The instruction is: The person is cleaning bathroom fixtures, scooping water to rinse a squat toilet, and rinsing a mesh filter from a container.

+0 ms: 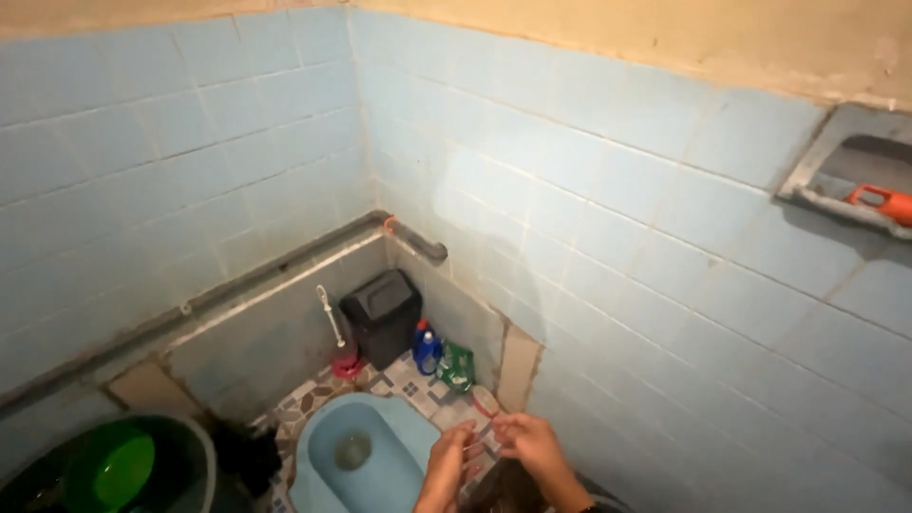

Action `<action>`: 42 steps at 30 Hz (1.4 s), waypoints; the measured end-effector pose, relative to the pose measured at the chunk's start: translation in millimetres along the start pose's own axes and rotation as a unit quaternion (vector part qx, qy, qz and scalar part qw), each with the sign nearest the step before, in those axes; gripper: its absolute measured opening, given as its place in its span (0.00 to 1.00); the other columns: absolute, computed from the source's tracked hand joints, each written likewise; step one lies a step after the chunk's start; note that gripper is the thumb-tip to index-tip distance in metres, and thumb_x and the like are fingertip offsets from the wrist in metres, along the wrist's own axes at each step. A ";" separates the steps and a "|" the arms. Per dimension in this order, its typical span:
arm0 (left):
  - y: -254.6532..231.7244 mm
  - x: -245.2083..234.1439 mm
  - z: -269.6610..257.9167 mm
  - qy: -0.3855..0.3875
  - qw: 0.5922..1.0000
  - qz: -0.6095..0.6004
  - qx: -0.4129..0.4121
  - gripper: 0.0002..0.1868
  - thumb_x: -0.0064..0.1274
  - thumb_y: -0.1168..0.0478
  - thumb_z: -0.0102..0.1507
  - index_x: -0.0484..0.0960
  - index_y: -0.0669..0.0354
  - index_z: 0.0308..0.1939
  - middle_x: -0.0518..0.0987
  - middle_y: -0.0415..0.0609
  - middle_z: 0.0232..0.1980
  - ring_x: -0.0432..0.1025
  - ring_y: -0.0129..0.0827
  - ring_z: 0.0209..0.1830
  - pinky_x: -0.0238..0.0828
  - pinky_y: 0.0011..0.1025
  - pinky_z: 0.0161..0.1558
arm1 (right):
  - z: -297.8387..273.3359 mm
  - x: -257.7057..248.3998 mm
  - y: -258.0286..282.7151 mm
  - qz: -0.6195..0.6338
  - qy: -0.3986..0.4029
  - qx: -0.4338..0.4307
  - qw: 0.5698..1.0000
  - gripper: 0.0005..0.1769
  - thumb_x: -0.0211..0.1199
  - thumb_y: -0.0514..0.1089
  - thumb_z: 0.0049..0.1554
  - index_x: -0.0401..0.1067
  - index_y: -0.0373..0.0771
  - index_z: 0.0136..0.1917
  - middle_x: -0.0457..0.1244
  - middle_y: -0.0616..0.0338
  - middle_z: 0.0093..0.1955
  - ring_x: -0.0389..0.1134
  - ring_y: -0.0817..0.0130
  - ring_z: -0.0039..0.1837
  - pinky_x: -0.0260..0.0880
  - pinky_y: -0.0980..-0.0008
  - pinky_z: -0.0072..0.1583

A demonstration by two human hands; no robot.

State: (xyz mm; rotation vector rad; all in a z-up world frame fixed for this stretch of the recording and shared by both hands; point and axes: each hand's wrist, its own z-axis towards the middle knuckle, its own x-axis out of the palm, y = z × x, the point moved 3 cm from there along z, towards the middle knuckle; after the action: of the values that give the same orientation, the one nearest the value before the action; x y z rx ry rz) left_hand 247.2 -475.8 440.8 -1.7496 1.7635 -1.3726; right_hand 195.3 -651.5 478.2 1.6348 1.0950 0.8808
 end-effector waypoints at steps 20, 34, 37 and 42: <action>-88.7 -57.2 106.2 0.044 0.999 0.008 0.004 0.23 0.52 0.47 0.61 0.87 0.59 0.51 0.85 0.49 0.50 0.79 0.39 0.49 0.73 0.37 0.46 | 123.7 54.6 24.3 0.014 -0.028 0.021 0.999 0.14 0.57 0.39 0.59 0.78 0.28 0.52 0.73 0.50 0.45 0.77 0.62 0.45 0.78 0.67 0.49; -75.9 -97.5 191.3 -0.059 0.995 -0.041 -0.063 0.21 0.48 0.47 0.66 0.80 0.65 0.39 0.86 0.58 0.33 0.82 0.42 0.29 0.72 0.34 0.25 | 176.4 73.9 53.3 0.078 -0.057 0.039 0.995 0.15 0.55 0.38 0.61 0.77 0.25 0.53 0.73 0.42 0.48 0.77 0.55 0.47 0.79 0.62 0.52; -73.8 -105.1 225.2 -0.061 0.990 -0.110 -0.059 0.16 0.47 0.52 0.67 0.78 0.63 0.36 0.83 0.59 0.28 0.74 0.40 0.20 0.55 0.32 0.17 | 213.3 65.6 36.5 0.062 -0.052 0.023 0.996 0.16 0.55 0.40 0.61 0.78 0.26 0.53 0.73 0.43 0.49 0.76 0.56 0.48 0.78 0.62 0.51; -97.8 -97.5 257.8 -0.006 0.987 -0.161 0.006 0.14 0.55 0.57 0.67 0.72 0.61 0.32 0.70 0.49 0.22 0.64 0.33 0.14 0.52 0.31 0.14 | 243.6 63.3 59.5 0.088 -0.062 0.000 0.994 0.15 0.55 0.39 0.62 0.78 0.25 0.52 0.73 0.41 0.48 0.76 0.54 0.47 0.77 0.59 0.50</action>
State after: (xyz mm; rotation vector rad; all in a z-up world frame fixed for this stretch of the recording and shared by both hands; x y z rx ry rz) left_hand 525.0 -473.1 349.3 -2.1017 1.5085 -1.4856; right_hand 452.4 -676.6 467.2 1.7808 0.8761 0.8788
